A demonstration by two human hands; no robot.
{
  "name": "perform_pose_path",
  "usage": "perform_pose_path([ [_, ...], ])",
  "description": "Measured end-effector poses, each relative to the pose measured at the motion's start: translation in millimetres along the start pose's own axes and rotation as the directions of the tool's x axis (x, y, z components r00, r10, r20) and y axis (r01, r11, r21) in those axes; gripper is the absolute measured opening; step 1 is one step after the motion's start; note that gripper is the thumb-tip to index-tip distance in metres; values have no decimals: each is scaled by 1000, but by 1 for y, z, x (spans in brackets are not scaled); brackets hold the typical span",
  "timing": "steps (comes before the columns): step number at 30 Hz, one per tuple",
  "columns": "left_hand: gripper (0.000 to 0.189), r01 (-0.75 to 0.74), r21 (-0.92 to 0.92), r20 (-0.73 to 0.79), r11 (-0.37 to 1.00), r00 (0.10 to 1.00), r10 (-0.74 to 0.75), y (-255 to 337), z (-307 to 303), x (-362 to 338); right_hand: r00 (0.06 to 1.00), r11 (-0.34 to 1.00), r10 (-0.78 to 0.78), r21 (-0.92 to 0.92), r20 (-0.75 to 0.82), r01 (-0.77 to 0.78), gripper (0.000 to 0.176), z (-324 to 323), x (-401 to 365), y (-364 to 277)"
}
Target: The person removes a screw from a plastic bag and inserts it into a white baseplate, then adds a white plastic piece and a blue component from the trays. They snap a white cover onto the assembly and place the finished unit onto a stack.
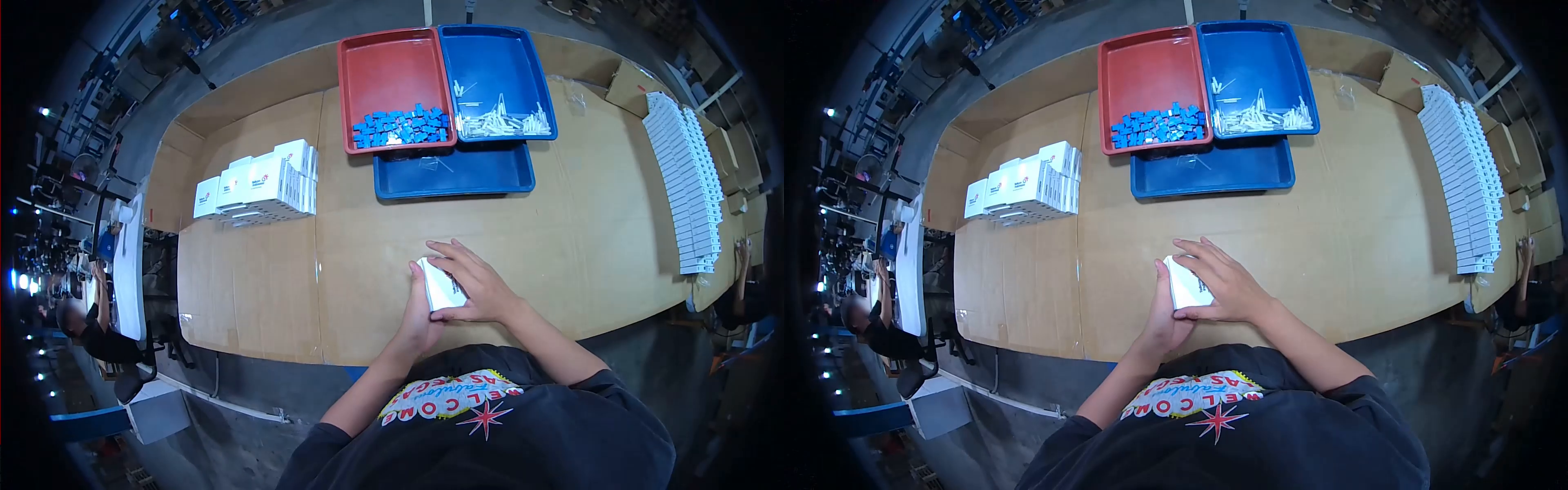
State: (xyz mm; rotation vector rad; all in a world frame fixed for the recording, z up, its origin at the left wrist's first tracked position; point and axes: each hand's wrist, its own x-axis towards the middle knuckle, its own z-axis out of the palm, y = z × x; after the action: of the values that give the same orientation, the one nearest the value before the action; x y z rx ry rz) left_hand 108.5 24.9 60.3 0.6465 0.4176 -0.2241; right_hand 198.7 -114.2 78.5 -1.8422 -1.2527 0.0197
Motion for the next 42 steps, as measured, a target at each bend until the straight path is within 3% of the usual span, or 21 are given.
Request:
perform_pose_path([
  [6,72,18,24,-21,1000,1000,-17,0,-1,-1,985,993,-111,-53,-135,105,87,14,-9,8],
  [9,68,51,27,13,998,999,-51,-2,-11,2,984,996,-93,-24,-155,91,87,18,-14,10],
  [13,64,84,-52,9,995,996,-83,-2,-22,10,993,995,56,93,-102,-46,77,22,-17,14],
  [16,64,-61,5,-124,998,990,62,-7,-14,15,950,942,280,228,-140,-245,65,29,-14,14],
  [17,60,-167,81,-148,983,973,178,-9,-14,18,911,914,375,234,-172,-332,62,32,-10,11],
  [19,64,-366,388,-83,846,900,428,0,-3,10,813,829,548,255,-196,-497,52,38,-9,15],
  [20,68,-444,523,-22,727,846,532,6,4,4,751,676,658,477,-47,-562,50,38,-11,17],
  [22,83,-529,593,143,607,811,567,12,3,1,621,207,719,758,311,-619,48,29,-7,10],
  [23,86,-547,643,198,535,794,574,6,-11,8,633,182,705,781,320,-597,46,26,-5,0],
  [28,84,-638,730,320,244,635,703,7,-19,16,690,183,676,849,258,-496,52,30,5,-20],
  [29,81,-587,731,203,348,674,710,4,-17,16,693,185,681,861,235,-473,53,32,7,-24],
  [32,82,-628,770,347,114,562,751,8,-15,18,712,222,685,885,158,-410,53,40,8,-32],
  [35,85,-686,719,356,113,503,788,10,-9,17,742,291,667,892,72,-347,50,45,11,-38],
  [42,84,-595,803,348,47,531,773,10,-12,18,712,293,697,875,81,-387,47,55,13,-37],
])
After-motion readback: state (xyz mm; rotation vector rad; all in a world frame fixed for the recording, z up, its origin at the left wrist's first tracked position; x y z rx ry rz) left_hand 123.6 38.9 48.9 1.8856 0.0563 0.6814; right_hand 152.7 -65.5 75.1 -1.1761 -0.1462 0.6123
